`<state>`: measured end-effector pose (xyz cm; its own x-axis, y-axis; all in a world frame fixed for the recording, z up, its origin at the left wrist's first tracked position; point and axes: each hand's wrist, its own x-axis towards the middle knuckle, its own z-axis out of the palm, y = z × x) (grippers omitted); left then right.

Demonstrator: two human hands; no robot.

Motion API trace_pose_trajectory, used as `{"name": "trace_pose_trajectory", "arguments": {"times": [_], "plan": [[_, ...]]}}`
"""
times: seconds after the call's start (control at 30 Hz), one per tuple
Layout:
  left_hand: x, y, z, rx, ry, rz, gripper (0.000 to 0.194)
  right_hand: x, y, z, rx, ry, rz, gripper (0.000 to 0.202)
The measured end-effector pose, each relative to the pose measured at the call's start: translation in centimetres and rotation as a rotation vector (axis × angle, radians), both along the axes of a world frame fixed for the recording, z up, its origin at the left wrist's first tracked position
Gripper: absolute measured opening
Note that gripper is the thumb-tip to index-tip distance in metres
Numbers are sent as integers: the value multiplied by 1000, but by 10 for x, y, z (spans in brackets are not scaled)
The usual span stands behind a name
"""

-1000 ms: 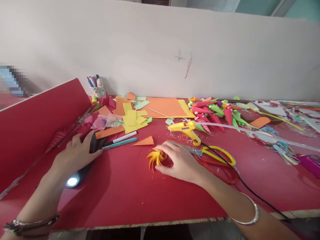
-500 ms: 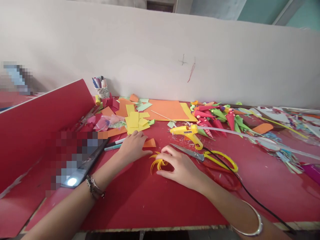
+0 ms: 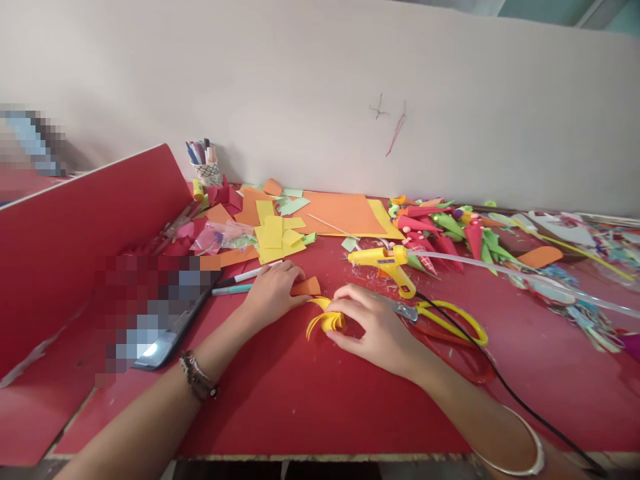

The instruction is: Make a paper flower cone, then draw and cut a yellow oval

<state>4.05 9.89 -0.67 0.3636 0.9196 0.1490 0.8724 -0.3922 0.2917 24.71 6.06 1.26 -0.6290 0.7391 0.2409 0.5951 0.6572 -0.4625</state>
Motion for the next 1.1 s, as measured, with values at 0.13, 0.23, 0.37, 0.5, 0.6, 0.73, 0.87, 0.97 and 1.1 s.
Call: {"name": "trace_pose_trajectory", "arguments": {"times": [0.13, 0.23, 0.37, 0.5, 0.6, 0.73, 0.87, 0.97, 1.1], "plan": [[1, -1, 1, -37, -73, 36, 28, 1, -1, 0, 0, 14, 26, 20], [1, 0, 0, -42, -118, 69, 28, 0, -2, 0, -16, 5, 42, 20], [0, 1, -2, -19, -164, 108, 29, 0, -1, 1, -19, 26, 46, 18], [0, 0, -1, 33, -180, 134, 27, -1, 0, 1, 19, 62, 42, 17], [0, -1, 1, 76, -173, 137, 27, -1, 0, 1, 25, 90, 50, 18], [-2, 0, 0, 106, -169, 139, 28, 0, 0, 1, 15, 120, 40, 21], [-3, 1, -4, 115, -169, 142, 28, 1, 1, 0, 10, 114, 67, 19], [-3, 2, -5, 125, -165, 143, 28, 2, 2, 0, 7, 110, 89, 18], [-4, 2, -5, 143, -146, 150, 27, 3, 3, 0, 8, 91, 70, 18]]}}
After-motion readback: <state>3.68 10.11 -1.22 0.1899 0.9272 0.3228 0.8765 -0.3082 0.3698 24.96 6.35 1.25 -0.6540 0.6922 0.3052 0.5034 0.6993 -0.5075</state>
